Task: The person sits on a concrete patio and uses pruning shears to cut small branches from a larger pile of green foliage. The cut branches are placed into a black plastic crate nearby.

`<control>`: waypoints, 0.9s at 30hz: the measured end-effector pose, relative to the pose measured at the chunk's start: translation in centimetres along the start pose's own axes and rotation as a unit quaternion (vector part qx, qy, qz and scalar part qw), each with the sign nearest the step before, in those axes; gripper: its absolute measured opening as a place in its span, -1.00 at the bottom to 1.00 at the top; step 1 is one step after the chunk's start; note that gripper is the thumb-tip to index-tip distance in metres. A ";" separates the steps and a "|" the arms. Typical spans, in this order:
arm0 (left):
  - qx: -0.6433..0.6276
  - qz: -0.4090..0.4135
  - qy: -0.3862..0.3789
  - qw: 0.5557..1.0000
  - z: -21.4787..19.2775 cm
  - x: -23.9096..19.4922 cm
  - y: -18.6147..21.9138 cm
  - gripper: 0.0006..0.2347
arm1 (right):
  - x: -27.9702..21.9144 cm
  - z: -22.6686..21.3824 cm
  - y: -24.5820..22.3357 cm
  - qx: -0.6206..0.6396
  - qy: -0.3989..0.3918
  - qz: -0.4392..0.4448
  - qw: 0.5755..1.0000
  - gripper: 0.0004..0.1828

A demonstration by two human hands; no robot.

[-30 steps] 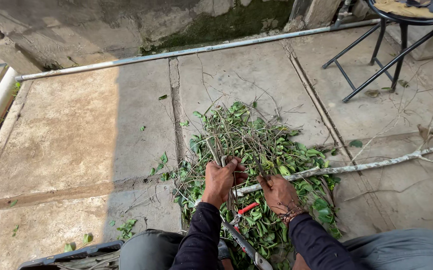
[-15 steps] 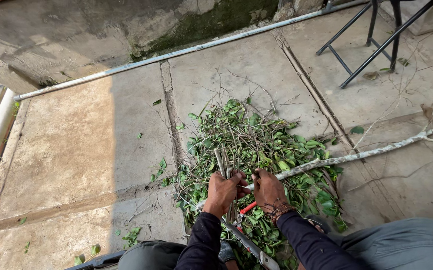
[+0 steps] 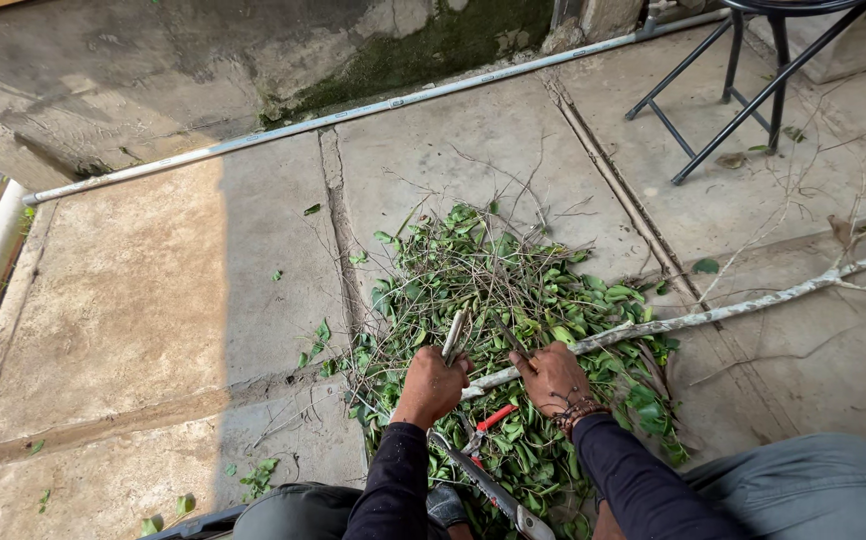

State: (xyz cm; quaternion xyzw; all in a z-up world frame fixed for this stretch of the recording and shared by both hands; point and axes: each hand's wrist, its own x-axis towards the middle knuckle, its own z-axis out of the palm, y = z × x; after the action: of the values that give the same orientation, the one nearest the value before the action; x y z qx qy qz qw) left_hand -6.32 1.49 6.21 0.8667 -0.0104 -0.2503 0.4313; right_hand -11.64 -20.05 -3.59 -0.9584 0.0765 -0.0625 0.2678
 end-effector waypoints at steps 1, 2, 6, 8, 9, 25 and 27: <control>0.043 0.013 0.014 0.999 0.0 0.0 -0.2 -0.80 | 0.0 -0.2 0.3 -0.011 -0.060 0.040 0.997 -0.25; 0.086 0.025 0.028 0.996 0.0 0.0 -0.4 -0.78 | 0.0 -0.4 0.4 -0.021 -0.119 0.080 0.989 -0.22; 0.146 0.034 0.043 0.988 0.0 0.2 -1.1 -0.75 | -0.3 -0.3 0.4 -0.052 -0.215 0.092 0.971 -0.19; 0.166 0.025 0.061 0.984 0.0 0.1 -1.3 -0.76 | -0.2 0.0 0.5 -0.084 -0.244 0.092 0.962 -0.14; 0.176 0.022 0.070 0.982 -0.1 0.1 -1.3 -0.75 | -0.1 0.1 0.5 -0.064 -0.237 0.091 0.965 -0.21; 0.264 -0.017 -0.007 0.964 -0.3 -1.1 0.0 -0.76 | -1.1 0.4 -1.9 0.052 -0.223 0.086 0.970 -0.42; 0.257 -0.030 -0.017 0.966 -0.2 -1.1 -0.1 -0.78 | -1.3 0.2 -2.3 0.044 -0.234 0.105 0.965 -0.39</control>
State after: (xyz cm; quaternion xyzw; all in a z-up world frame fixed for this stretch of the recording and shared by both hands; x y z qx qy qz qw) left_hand -7.17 1.98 6.74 0.9440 -0.0559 -0.2664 0.1863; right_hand -12.59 -17.76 -2.67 -0.9200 0.1092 0.1890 0.3255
